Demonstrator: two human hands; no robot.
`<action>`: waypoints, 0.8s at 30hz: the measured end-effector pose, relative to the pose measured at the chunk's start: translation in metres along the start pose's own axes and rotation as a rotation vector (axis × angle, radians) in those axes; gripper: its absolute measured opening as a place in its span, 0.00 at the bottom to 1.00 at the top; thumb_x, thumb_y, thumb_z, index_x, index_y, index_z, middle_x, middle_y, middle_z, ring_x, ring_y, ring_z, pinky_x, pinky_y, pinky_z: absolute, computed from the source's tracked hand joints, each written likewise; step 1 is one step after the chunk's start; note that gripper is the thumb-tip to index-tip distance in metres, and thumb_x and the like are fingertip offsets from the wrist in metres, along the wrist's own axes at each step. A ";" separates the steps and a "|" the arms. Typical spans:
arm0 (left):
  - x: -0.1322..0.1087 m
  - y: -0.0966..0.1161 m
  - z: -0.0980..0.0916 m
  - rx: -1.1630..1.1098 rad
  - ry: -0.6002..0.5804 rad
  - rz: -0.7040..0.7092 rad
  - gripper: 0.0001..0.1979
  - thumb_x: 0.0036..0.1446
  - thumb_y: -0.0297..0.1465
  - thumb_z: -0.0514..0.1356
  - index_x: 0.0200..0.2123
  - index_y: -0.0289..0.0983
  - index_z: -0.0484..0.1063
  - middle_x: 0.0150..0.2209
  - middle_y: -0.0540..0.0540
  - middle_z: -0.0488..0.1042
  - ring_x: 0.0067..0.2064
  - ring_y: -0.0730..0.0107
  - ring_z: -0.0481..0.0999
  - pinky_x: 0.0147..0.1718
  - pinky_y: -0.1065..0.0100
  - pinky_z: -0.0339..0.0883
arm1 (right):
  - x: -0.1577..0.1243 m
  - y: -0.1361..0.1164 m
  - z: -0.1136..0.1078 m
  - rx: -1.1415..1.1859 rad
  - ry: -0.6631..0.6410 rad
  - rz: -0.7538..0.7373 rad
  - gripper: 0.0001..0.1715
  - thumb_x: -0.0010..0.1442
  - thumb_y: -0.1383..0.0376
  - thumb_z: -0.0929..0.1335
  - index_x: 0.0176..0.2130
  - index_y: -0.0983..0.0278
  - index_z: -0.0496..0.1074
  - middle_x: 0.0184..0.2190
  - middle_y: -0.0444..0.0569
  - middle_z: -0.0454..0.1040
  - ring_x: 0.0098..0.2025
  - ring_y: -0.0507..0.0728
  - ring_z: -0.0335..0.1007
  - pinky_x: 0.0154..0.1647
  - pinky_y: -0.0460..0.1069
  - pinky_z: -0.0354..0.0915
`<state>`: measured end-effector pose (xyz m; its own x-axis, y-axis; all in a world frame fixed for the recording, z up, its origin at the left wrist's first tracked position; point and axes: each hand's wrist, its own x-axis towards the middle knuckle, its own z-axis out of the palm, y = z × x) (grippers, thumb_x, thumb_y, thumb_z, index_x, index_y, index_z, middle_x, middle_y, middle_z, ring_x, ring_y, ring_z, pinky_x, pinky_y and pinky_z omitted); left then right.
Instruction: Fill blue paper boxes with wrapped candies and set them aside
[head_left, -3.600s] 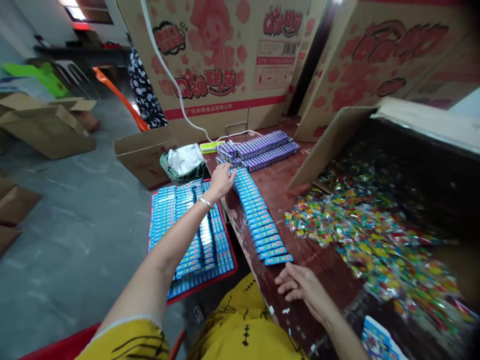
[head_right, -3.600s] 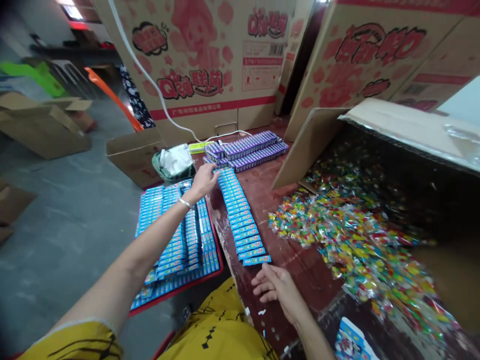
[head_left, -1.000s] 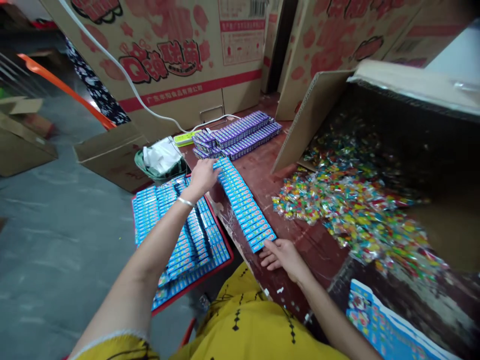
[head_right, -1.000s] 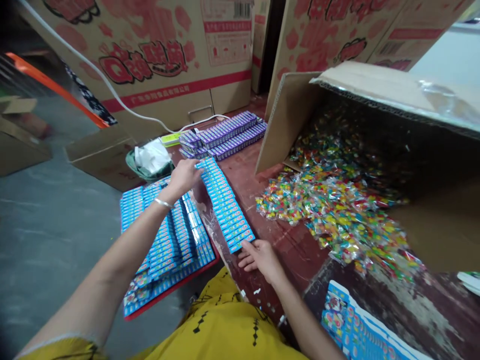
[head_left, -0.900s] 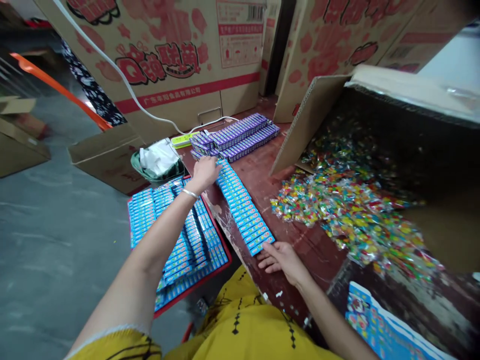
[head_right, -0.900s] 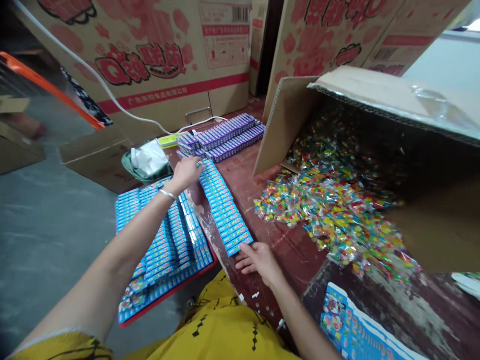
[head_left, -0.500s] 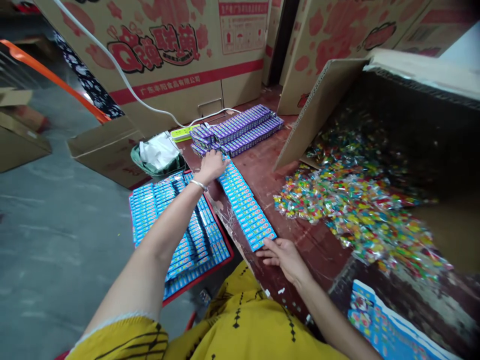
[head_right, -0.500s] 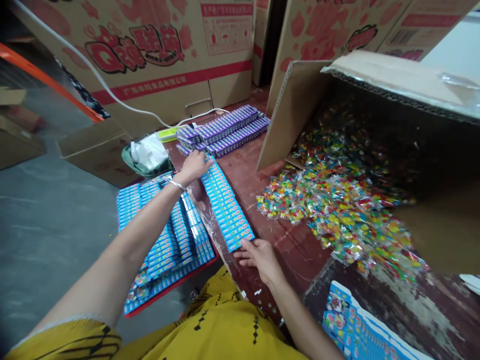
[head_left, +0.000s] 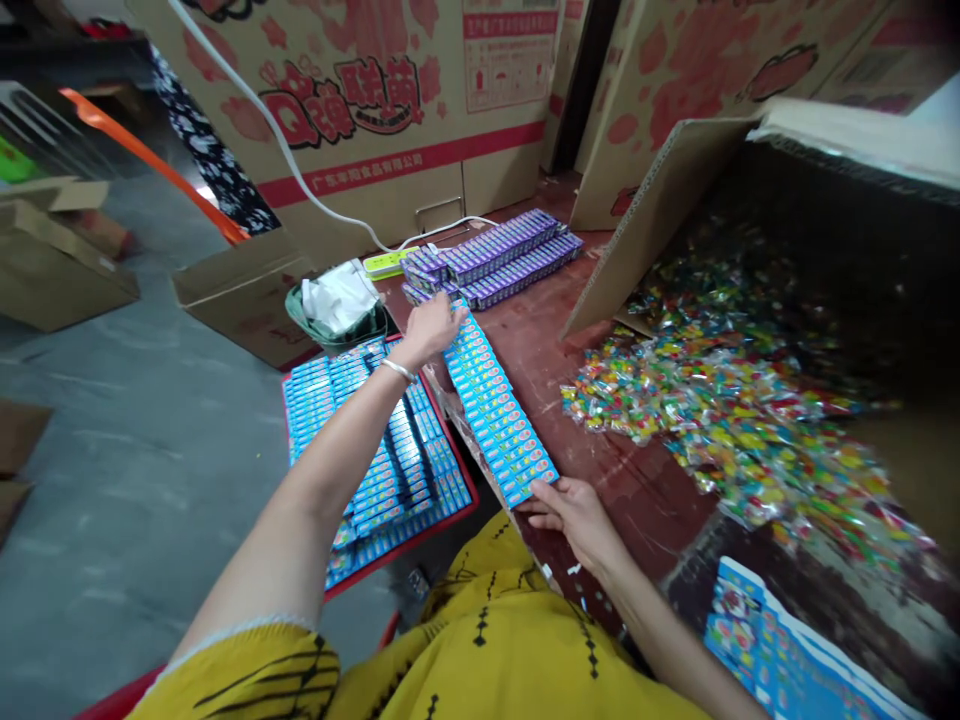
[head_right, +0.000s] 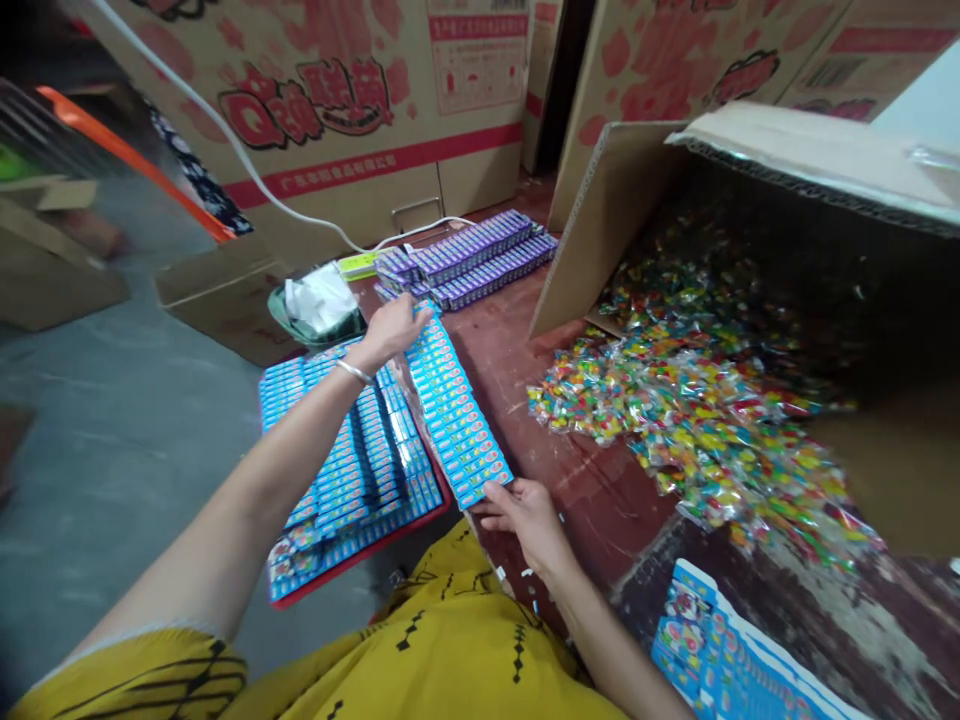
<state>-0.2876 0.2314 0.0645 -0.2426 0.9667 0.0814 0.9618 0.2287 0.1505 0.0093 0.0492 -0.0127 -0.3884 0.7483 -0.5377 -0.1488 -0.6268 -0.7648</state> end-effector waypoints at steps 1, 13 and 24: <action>-0.002 -0.006 -0.006 0.002 0.022 0.003 0.23 0.64 0.45 0.45 0.49 0.33 0.65 0.47 0.33 0.75 0.50 0.50 0.74 0.45 0.59 0.65 | 0.000 -0.001 0.005 -0.002 -0.014 -0.001 0.22 0.49 0.55 0.76 0.36 0.70 0.77 0.34 0.56 0.81 0.33 0.55 0.79 0.26 0.42 0.73; -0.050 -0.162 -0.054 0.085 0.091 -0.142 0.25 0.62 0.46 0.46 0.50 0.32 0.66 0.46 0.31 0.75 0.47 0.47 0.75 0.43 0.58 0.65 | 0.014 0.038 0.127 0.035 -0.251 0.055 0.27 0.42 0.52 0.78 0.33 0.71 0.76 0.31 0.55 0.80 0.32 0.59 0.79 0.25 0.44 0.72; -0.085 -0.278 -0.003 0.027 -0.060 -0.244 0.26 0.60 0.48 0.47 0.50 0.35 0.67 0.45 0.34 0.76 0.46 0.49 0.75 0.41 0.60 0.65 | 0.031 0.112 0.207 0.077 -0.241 0.167 0.29 0.38 0.50 0.78 0.29 0.71 0.74 0.28 0.53 0.79 0.32 0.59 0.79 0.25 0.45 0.71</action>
<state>-0.5353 0.0855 0.0191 -0.4608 0.8874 -0.0131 0.8788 0.4584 0.1324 -0.2075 -0.0430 -0.0415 -0.6162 0.5663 -0.5473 -0.1293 -0.7583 -0.6389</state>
